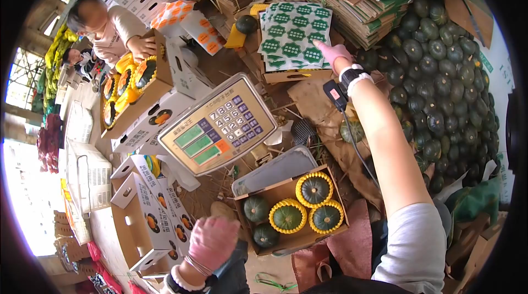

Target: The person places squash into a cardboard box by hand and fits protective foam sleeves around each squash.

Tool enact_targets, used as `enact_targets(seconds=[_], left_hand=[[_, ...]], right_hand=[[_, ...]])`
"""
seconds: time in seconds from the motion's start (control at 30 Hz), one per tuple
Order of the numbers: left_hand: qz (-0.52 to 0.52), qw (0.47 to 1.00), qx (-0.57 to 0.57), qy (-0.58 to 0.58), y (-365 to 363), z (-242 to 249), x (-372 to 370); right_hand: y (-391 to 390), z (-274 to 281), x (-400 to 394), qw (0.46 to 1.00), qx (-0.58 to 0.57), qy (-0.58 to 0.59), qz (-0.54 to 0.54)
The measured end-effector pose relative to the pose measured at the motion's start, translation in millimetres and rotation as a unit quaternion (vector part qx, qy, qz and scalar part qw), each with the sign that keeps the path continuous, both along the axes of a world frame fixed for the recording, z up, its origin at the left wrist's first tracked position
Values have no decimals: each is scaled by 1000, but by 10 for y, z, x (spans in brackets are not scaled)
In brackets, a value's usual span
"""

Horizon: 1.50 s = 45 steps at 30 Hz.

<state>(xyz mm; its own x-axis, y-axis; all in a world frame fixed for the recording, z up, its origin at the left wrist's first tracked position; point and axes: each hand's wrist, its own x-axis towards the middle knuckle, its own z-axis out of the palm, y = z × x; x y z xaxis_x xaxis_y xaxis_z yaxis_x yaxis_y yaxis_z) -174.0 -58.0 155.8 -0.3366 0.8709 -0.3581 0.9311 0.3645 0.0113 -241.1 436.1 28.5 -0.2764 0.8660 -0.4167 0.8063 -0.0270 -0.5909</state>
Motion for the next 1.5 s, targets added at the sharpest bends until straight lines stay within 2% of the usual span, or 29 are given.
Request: enact_targets(seconds=[0.13,0.23,0.27,0.37,0.43,0.5,0.57,0.63,0.7,0.77,0.8,0.83,0.9,0.93,0.97,1.0,1.03,1.07,1.1,1.17,1.27,1.4,1.47,1.5], left_hand=[[27,998,-8,-51,-3,33,133],[34,997,-15,-64,-71,87,192],[40,997,-22,-67,-103,94,212],[56,995,-39,-68,-173,139,259],[63,995,-49,-61,-198,247,281],[70,995,-52,-38,-258,425,326],[100,991,-73,-43,-326,565,372],[154,978,-112,-81,-414,635,452],[137,979,-97,-115,-397,616,470],[89,982,-83,-142,-304,509,398],[93,971,-39,-219,-158,461,331],[99,951,5,-293,49,390,256],[117,862,125,-476,423,-48,98],[151,808,105,-559,704,-239,-10],[143,745,204,-619,967,-573,-68],[207,670,206,-682,1377,-747,-157],[301,566,235,-730,1687,-1164,-236],[384,448,276,-759,1998,-1570,-313],[440,343,324,-764,2389,-1693,-440],[533,115,399,-737,2983,-1914,-697],[584,64,447,-675,3424,-2324,-943],[377,33,552,-743,3673,-2986,-1113],[372,245,581,-681,3713,-3032,-1179],[412,152,560,-702,3757,-2964,-1221]], right_hand=[[29,-62,-213,997,29,-68,11],[-194,146,-218,989,98,-106,-15],[-255,157,-235,980,163,-113,-10],[-86,-24,-372,987,148,5,62],[-41,7,-348,972,203,84,81],[363,-263,-304,944,145,285,76],[760,-375,-94,891,19,442,106],[1053,-335,170,891,78,438,92],[1180,-52,481,914,239,281,167],[1035,228,708,932,300,154,132],[1239,90,830,931,292,170,137],[1412,-36,984,914,151,330,183],[1500,-101,1362,915,-73,367,151],[1425,59,1534,934,-127,305,136],[1332,206,1698,947,-178,239,121],[1240,178,1822,947,-170,260,83],[1172,121,1932,945,-163,280,47],[1222,88,2072,936,-176,296,70],[1281,49,2212,927,-191,309,95],[1060,429,2407,933,-156,301,124],[876,616,2791,934,-119,315,122],[579,521,3362,934,-90,341,49],[498,209,3646,919,-94,382,14],[447,50,3751,907,-112,407,-16]])
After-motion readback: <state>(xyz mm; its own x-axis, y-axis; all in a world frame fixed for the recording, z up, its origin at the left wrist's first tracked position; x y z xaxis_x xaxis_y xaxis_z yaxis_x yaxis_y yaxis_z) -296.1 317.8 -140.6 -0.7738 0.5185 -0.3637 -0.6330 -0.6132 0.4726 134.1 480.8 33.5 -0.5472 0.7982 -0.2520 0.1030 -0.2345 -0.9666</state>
